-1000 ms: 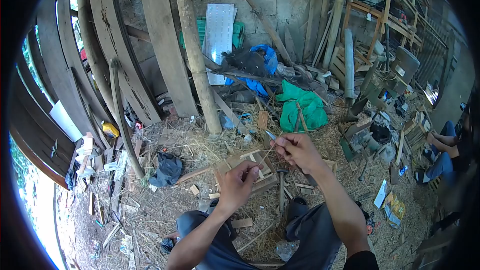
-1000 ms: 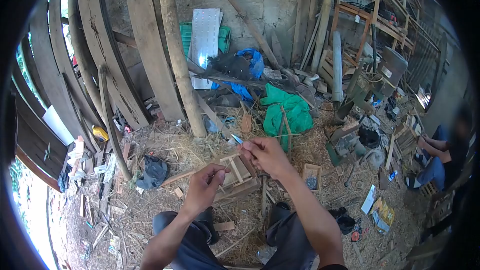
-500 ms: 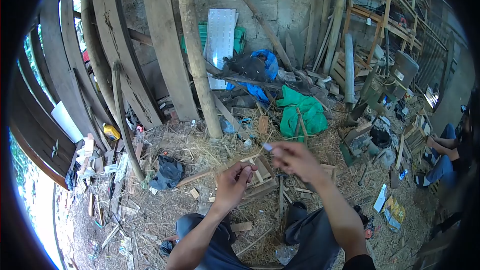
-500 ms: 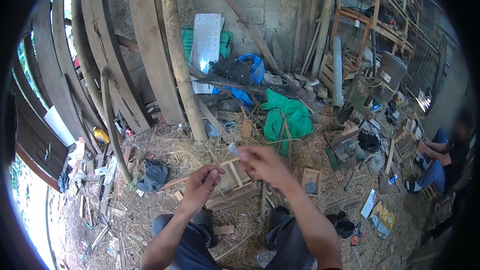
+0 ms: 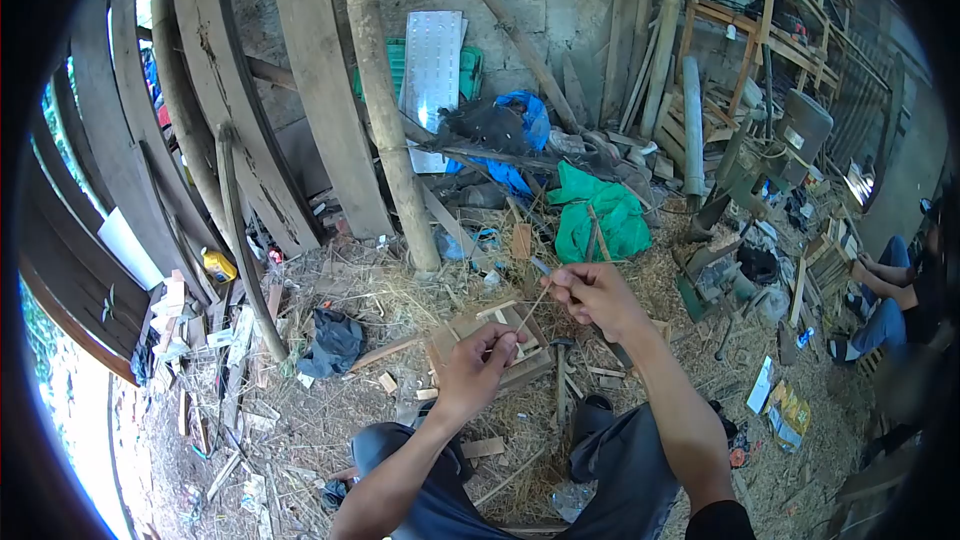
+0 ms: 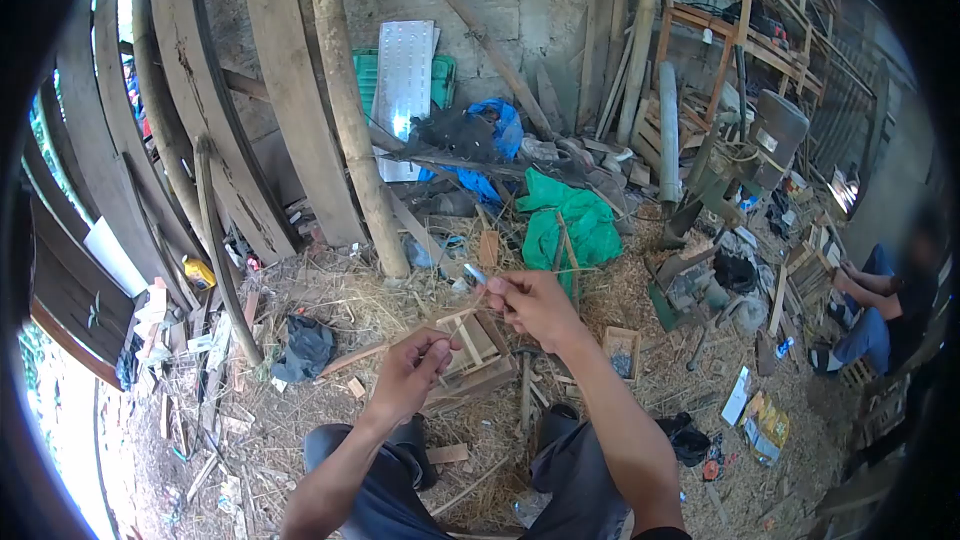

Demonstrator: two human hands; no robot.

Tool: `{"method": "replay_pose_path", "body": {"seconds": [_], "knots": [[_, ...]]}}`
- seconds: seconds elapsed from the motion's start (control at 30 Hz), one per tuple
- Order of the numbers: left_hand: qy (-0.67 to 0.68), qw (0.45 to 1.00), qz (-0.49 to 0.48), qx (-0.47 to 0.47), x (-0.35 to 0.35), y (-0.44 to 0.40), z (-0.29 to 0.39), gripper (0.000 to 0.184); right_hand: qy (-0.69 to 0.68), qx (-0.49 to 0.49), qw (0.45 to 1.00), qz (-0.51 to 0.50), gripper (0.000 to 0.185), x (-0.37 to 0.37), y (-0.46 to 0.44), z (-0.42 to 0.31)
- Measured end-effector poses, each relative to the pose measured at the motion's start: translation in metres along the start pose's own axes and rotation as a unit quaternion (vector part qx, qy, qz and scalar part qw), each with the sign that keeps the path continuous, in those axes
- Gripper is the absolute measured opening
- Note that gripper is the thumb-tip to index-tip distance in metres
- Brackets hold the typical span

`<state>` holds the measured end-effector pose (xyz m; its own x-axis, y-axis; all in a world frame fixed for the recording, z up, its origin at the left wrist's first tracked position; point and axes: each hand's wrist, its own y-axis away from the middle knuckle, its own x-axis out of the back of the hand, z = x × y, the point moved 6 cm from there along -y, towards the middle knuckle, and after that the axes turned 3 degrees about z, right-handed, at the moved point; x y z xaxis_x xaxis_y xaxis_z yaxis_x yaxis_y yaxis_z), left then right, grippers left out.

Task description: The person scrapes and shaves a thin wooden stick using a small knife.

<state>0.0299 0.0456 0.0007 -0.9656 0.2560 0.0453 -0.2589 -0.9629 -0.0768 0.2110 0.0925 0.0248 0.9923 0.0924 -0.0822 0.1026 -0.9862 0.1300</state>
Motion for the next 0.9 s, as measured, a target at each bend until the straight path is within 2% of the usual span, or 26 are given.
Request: {"method": "replay_pose_path", "body": {"seconds": [0.07, 0.13, 0.17, 0.27, 0.33, 0.37, 0.43, 0.57, 0.7, 0.77, 0.9], "knots": [[0.025, 1.0, -0.008, 0.016, 0.003, 0.002, -0.002, 0.018, -0.008, 0.0, 1.0, 0.015, 0.024, 0.017, -0.005, 0.001], [0.118, 0.992, -0.012, 0.049, 0.009, 0.004, -0.001, 0.019, -0.063, 0.071, 0.991, 0.092, 0.025, 0.056, -0.009, -0.013], [0.118, 0.992, -0.013, 0.046, 0.011, 0.003, -0.002, 0.019, -0.062, 0.074, 0.991, 0.092, 0.025, 0.056, -0.007, -0.011], [0.109, 0.993, 0.005, 0.047, 0.016, -0.001, -0.005, 0.021, 0.018, 0.012, 0.999, 0.032, 0.027, 0.016, 0.01, -0.012], [0.137, 0.988, 0.005, 0.069, 0.012, -0.001, -0.005, 0.022, 0.053, 0.034, 0.996, -0.067, 0.025, -0.026, 0.02, -0.007], [0.135, 0.988, 0.003, 0.072, 0.011, -0.001, -0.006, 0.022, 0.051, 0.033, 0.996, -0.064, 0.025, -0.036, 0.02, -0.003], [0.117, 0.991, -0.008, 0.056, 0.008, -0.003, -0.006, 0.022, 0.024, 0.057, 0.987, -0.148, 0.02, -0.057, 0.022, -0.001], [0.059, 0.997, -0.003, 0.043, 0.01, -0.001, 0.004, 0.02, 0.05, 0.037, 0.991, -0.12, 0.018, -0.042, 0.011, 0.006], [0.104, 0.992, -0.01, 0.073, 0.006, -0.001, 0.002, 0.02, 0.04, 0.006, 0.995, -0.092, 0.021, -0.04, 0.013, 0.0], [0.119, 0.99, -0.01, 0.079, 0.005, -0.001, 0.001, 0.02, 0.05, 0.023, 0.995, -0.078, 0.021, -0.038, 0.012, 0.001], [0.04, 0.999, 0.01, 0.014, 0.005, -0.004, 0.001, 0.02, 0.077, 0.034, 0.995, -0.061, 0.02, -0.031, 0.006, 0.005]]}}
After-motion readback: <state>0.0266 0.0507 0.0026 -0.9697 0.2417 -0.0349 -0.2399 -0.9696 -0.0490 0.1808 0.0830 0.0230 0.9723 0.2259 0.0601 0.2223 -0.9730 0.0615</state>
